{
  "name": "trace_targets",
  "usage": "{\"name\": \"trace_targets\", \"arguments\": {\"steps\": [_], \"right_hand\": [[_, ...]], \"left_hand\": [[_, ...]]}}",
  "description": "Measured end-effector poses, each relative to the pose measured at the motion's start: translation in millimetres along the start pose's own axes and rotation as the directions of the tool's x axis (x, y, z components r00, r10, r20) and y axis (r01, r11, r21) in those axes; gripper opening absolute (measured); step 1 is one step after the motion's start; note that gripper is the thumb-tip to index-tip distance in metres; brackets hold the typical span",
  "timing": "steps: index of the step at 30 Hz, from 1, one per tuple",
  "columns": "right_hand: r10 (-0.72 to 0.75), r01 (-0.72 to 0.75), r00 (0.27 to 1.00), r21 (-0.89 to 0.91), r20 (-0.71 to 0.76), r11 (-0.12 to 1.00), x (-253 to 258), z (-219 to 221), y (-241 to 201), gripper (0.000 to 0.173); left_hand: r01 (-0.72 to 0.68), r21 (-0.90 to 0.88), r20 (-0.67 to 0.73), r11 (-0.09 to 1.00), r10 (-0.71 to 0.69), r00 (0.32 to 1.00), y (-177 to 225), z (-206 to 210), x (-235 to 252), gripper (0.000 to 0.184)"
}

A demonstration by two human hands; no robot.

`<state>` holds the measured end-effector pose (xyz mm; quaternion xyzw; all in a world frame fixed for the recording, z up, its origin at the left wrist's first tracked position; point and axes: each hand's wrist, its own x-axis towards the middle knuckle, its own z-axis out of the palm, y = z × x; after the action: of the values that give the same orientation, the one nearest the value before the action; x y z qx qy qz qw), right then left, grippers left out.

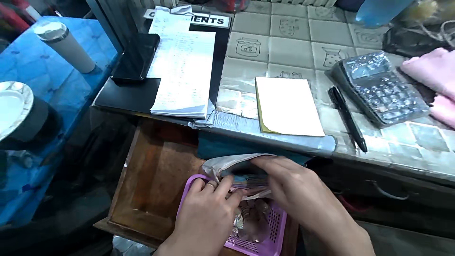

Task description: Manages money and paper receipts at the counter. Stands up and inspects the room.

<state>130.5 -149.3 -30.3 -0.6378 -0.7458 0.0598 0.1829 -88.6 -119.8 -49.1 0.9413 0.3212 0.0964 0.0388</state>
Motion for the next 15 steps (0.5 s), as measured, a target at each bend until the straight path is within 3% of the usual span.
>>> {"name": "trace_targets", "arguments": {"steps": [15], "right_hand": [[-0.013,0.015,1.0,0.066,-0.023,0.998,-0.4,2.8,8.2,0.039]], "left_hand": [[0.012,-0.058,0.031,0.998,-0.011,0.999,0.0,4.3,-8.9,0.037]]}}
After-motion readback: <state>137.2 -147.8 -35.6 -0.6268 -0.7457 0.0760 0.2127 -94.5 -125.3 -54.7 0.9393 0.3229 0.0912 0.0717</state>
